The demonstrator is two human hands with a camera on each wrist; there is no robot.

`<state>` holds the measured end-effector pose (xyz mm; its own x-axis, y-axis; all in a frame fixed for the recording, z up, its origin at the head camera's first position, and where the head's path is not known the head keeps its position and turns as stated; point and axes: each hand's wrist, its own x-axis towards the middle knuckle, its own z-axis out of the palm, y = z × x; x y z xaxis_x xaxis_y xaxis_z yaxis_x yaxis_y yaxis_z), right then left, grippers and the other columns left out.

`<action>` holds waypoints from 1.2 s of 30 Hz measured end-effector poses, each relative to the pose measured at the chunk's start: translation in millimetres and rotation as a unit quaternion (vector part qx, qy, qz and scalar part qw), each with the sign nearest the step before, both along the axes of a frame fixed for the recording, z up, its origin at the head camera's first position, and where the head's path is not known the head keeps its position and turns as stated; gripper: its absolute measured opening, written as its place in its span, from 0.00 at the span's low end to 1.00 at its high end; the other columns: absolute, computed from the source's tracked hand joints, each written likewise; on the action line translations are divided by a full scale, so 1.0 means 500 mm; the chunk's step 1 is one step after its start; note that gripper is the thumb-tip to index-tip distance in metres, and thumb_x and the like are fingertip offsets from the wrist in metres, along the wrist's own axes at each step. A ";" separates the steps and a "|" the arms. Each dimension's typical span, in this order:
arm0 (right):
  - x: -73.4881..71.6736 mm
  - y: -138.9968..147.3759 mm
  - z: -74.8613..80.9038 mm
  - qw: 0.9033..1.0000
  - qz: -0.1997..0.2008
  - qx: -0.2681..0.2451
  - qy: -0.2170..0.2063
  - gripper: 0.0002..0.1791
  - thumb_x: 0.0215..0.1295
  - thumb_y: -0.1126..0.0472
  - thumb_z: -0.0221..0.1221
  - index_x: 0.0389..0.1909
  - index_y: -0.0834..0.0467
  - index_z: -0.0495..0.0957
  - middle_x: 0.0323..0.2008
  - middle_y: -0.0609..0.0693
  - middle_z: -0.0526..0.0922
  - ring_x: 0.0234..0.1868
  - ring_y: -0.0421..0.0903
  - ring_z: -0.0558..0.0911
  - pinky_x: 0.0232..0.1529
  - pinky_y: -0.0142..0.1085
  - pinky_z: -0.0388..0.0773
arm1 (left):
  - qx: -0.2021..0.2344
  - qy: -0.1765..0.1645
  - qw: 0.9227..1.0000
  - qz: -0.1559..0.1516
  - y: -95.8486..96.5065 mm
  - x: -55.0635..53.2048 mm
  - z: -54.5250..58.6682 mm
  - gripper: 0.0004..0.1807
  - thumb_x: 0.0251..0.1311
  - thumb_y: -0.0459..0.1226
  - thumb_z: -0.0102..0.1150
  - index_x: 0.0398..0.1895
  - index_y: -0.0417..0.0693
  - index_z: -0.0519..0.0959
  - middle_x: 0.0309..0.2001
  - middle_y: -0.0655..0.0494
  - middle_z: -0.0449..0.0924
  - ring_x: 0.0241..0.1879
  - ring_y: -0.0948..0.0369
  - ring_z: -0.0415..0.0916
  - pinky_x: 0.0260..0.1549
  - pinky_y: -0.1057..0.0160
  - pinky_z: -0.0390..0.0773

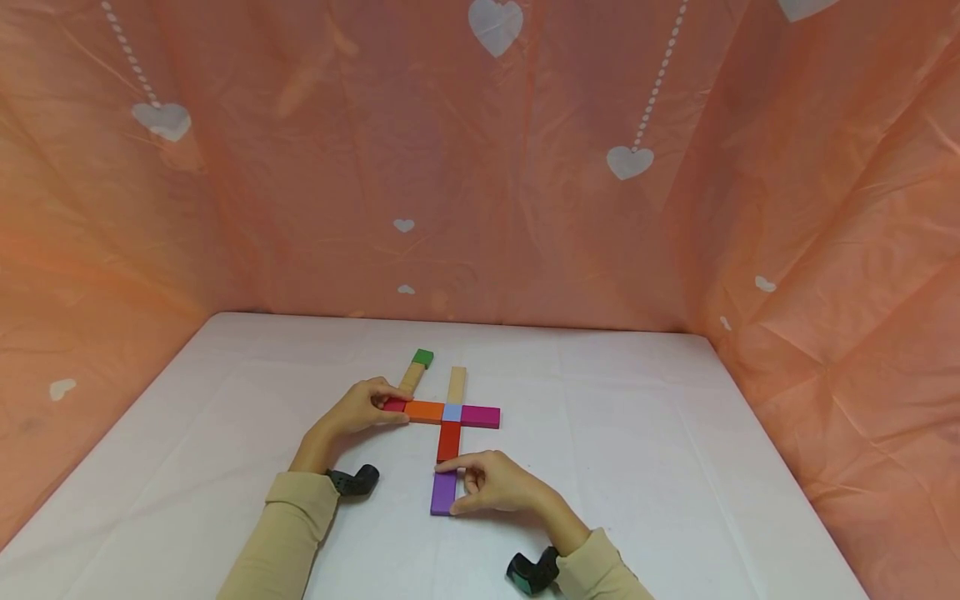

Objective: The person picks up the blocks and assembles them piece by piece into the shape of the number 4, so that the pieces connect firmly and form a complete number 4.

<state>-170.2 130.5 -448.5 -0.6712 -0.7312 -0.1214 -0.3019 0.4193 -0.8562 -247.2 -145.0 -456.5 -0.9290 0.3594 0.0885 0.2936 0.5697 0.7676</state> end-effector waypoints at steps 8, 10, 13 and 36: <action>0.001 0.001 0.000 1.000 -0.002 -0.001 -0.002 0.26 0.58 0.61 0.66 0.59 0.60 0.76 0.18 0.44 0.66 0.22 0.29 0.65 0.28 0.22 0.62 | -0.003 0.000 1.000 0.001 0.000 0.002 0.000 0.17 0.48 0.36 0.72 0.44 0.42 0.85 0.33 0.48 0.77 0.34 0.61 0.64 0.33 0.70 0.64; 0.002 0.001 0.001 1.000 -0.002 0.000 -0.001 0.27 0.58 0.61 0.66 0.59 0.60 0.76 0.18 0.43 0.66 0.22 0.29 0.65 0.27 0.22 0.62 | -0.005 -0.001 1.000 0.000 0.000 0.002 -0.001 0.17 0.49 0.36 0.72 0.44 0.42 0.85 0.34 0.48 0.77 0.34 0.61 0.64 0.33 0.70 0.64; 0.004 0.002 0.002 1.000 -0.004 0.002 -0.002 0.27 0.58 0.61 0.66 0.60 0.59 0.75 0.18 0.43 0.66 0.22 0.29 0.65 0.27 0.22 0.62 | -0.004 0.002 1.000 -0.001 0.000 0.002 -0.001 0.17 0.48 0.36 0.72 0.44 0.42 0.85 0.34 0.48 0.77 0.34 0.62 0.64 0.33 0.70 0.64; 0.001 0.002 -0.002 1.000 -0.008 0.006 0.013 0.28 0.58 0.60 0.66 0.61 0.59 0.75 0.19 0.42 0.67 0.22 0.29 0.65 0.28 0.22 0.62 | -0.008 0.011 1.000 -0.004 0.001 0.003 0.005 0.17 0.48 0.36 0.72 0.43 0.41 0.85 0.32 0.48 0.76 0.33 0.62 0.64 0.32 0.71 0.64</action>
